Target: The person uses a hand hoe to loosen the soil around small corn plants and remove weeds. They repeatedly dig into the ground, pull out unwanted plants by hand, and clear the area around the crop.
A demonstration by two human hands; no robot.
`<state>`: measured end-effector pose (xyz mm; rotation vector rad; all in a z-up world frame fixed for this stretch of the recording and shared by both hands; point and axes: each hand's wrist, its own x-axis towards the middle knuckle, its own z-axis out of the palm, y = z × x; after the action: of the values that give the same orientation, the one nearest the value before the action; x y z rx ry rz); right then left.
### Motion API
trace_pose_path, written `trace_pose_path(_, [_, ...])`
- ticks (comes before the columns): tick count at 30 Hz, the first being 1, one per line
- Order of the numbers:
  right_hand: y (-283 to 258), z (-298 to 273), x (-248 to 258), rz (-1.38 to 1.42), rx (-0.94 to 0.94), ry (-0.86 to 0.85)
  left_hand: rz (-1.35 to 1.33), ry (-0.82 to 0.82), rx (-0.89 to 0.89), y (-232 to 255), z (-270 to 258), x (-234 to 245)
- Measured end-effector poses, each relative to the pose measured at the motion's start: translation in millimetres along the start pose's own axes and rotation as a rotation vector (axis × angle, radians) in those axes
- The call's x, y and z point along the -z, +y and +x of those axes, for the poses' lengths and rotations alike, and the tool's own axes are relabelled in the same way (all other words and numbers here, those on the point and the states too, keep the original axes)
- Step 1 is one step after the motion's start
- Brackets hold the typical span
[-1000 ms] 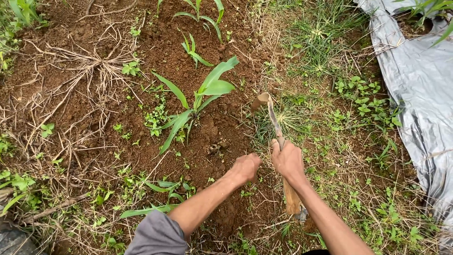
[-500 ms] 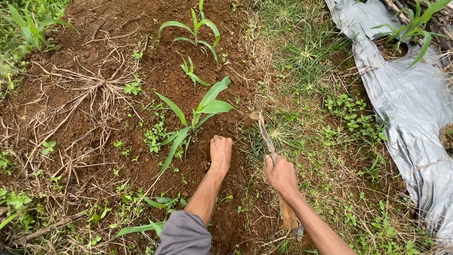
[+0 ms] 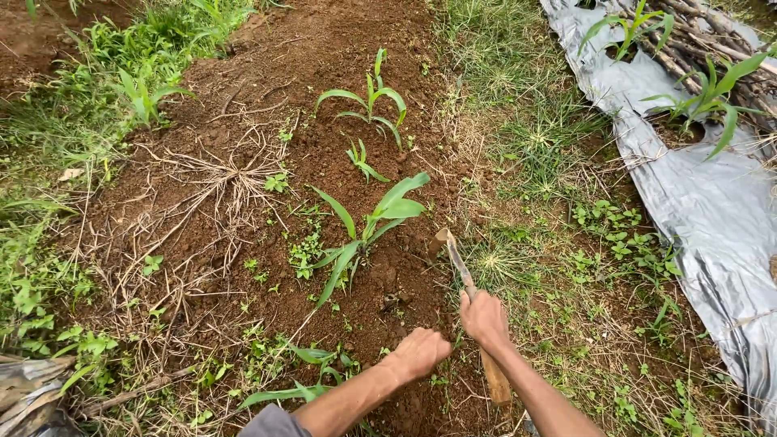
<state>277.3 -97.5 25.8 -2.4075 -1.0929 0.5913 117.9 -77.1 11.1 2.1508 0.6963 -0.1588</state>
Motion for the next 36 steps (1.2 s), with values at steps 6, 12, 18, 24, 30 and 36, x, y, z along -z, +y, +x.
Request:
trace_pose_path(6, [39.2, 20.5, -5.6, -0.156, 0.131, 0.053, 0.385, 0.169, -0.399, 6.4, -47.5, 0.3])
trace_pose_path(12, [47.1, 20.4, 6.8, -0.183, -0.043, -0.033, 0.431, -0.01, -0.392, 50.7, -115.8, 38.8])
trace_pose_path(18, [126.9, 62.8, 7.7, -0.356, 0.054, -0.12, -0.021, -0.127, -0.015, -6.2, -144.2, 39.4])
trace_pose_path(24, [13.3, -22.1, 86.5, -0.135, -0.289, -0.165, -0.2, -0.118, -0.004, -38.4, -128.0, 8.5])
trace_pose_path(30, [-39.0, -68.5, 107.9, -0.386, -0.234, -0.09, -0.208, -0.253, -0.091, -27.7, -120.4, 6.1])
trace_pose_path(36, [-56.8, -104.2, 118.0, -0.223, -0.262, -0.11, -0.268, -0.427, -0.135, -25.0, -125.1, -12.4])
